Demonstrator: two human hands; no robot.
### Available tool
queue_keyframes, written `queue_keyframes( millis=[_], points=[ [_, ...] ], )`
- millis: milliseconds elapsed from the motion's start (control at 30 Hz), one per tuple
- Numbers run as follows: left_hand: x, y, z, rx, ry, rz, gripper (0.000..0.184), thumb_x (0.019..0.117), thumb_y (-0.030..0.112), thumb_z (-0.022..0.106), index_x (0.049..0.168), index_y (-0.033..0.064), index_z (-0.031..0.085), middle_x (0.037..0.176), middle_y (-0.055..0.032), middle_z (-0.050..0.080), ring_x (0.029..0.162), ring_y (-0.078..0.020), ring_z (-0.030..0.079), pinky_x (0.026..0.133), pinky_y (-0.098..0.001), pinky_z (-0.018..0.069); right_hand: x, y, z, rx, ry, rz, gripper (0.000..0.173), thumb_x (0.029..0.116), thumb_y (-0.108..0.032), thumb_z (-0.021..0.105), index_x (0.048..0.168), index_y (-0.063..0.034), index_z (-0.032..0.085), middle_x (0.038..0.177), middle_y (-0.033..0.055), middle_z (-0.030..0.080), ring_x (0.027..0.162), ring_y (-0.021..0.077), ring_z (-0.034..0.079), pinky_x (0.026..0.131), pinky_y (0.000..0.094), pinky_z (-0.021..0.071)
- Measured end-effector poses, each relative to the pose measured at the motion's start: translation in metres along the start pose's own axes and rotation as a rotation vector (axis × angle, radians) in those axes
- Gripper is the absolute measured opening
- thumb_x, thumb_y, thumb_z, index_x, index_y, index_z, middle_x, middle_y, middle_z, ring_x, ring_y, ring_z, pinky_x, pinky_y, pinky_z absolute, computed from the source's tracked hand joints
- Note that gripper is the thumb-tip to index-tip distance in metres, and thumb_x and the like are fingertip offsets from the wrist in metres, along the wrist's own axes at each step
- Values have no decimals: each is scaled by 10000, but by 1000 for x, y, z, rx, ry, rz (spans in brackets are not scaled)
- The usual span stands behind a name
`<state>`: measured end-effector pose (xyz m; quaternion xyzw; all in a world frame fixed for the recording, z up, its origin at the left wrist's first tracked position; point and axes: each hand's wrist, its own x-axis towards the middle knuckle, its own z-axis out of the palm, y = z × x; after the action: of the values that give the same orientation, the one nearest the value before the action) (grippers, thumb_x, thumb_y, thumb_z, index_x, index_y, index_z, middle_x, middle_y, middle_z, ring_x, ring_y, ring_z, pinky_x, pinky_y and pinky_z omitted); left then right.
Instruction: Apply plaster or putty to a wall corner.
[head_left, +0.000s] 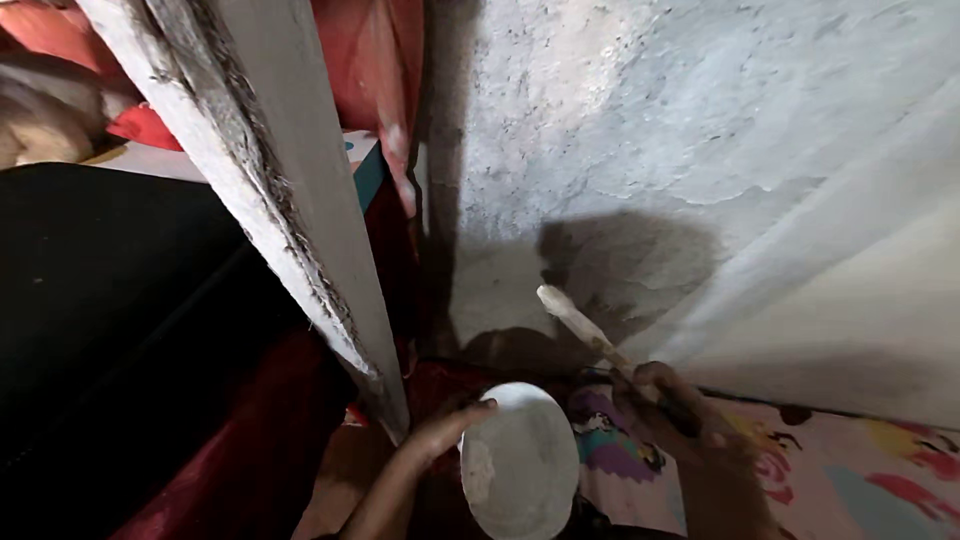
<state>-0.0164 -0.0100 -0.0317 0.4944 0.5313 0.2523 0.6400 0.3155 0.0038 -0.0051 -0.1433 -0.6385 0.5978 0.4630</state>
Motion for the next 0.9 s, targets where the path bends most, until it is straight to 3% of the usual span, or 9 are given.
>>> queue_keyframes(
  millis=[100, 167, 233, 367, 500, 600, 733, 800, 900],
  points=[
    [7, -13, 9, 205, -204, -74, 517, 993, 402, 641, 1367, 49, 591, 1251, -162, 649, 1126, -245, 625, 991, -465, 500, 15, 16, 23, -37, 218, 231, 191, 991, -333, 644, 1069, -184, 734, 894, -61, 702, 643, -2, 603, 560, 153, 518],
    [11, -22, 19, 325, -357, -145, 557, 983, 417, 653, 1402, 59, 573, 1270, -188, 638, 1130, -293, 624, 983, -510, 494, 38, 30, 44, -275, 315, 444, 226, 1031, -143, 521, 1156, -53, 687, 852, -18, 666, 607, 31, 563, 554, 195, 498],
    [12, -32, 31, 390, -477, -160, 527, 985, 387, 658, 1389, 55, 581, 1248, -195, 640, 1084, -299, 624, 944, -519, 493, 68, 51, 64, -449, 291, 573, 301, 1046, -82, 481, 1301, 4, 616, 980, 70, 671, 665, 92, 608, 602, 258, 535],
    [21, -52, 48, 484, -602, -163, 473, 978, 335, 658, 1353, 51, 608, 1198, -206, 658, 1013, -323, 643, 877, -545, 513, 143, 67, 112, -691, 355, 556, 561, 1033, -65, 553, 1555, -76, 346, 1172, 157, 658, 772, 175, 675, 668, 336, 578],
    [28, -65, 47, 445, -636, -157, 471, 976, 335, 655, 1361, 69, 603, 1189, -181, 666, 986, -295, 649, 859, -526, 524, 202, 77, 126, -1012, 489, 303, 621, 1028, -61, 558, 1602, -64, 321, 1451, 242, 542, 1151, 337, 662, 999, 452, 539],
    [26, -58, 43, 460, -629, -202, 472, 976, 351, 648, 1337, 51, 596, 1156, -179, 663, 952, -288, 644, 826, -523, 525, 216, 105, 115, -1142, 484, 332, 630, 1020, -42, 540, 1610, -102, 327, 1452, 258, 526, 1142, 379, 661, 991, 476, 545],
    [27, -59, 41, 527, -644, -173, 447, 947, 355, 678, 1293, 75, 635, 1099, -145, 674, 875, -246, 624, 774, -481, 515, 193, 151, 103, -1228, 266, 718, 676, 984, -58, 563, 1614, -127, 326, 1487, 240, 498, 1233, 382, 620, 1020, 505, 531],
    [30, -62, 40, 527, -672, -119, 425, 957, 330, 675, 1296, 75, 648, 1152, -150, 686, 939, -263, 653, 827, -505, 528, 194, 134, 110, -1230, 223, 789, 663, 984, -69, 579, 1603, -115, 347, 1484, 241, 501, 1249, 387, 607, 1035, 515, 516],
    [32, -69, 43, 524, -678, -105, 434, 968, 335, 673, 1276, 30, 646, 1129, -183, 677, 922, -286, 645, 823, -517, 518, 213, 78, 129, -1261, 330, 605, 642, 970, -24, 586, 1579, -91, 395, 1455, 257, 519, 1187, 377, 636, 1014, 482, 527]
  ],
)
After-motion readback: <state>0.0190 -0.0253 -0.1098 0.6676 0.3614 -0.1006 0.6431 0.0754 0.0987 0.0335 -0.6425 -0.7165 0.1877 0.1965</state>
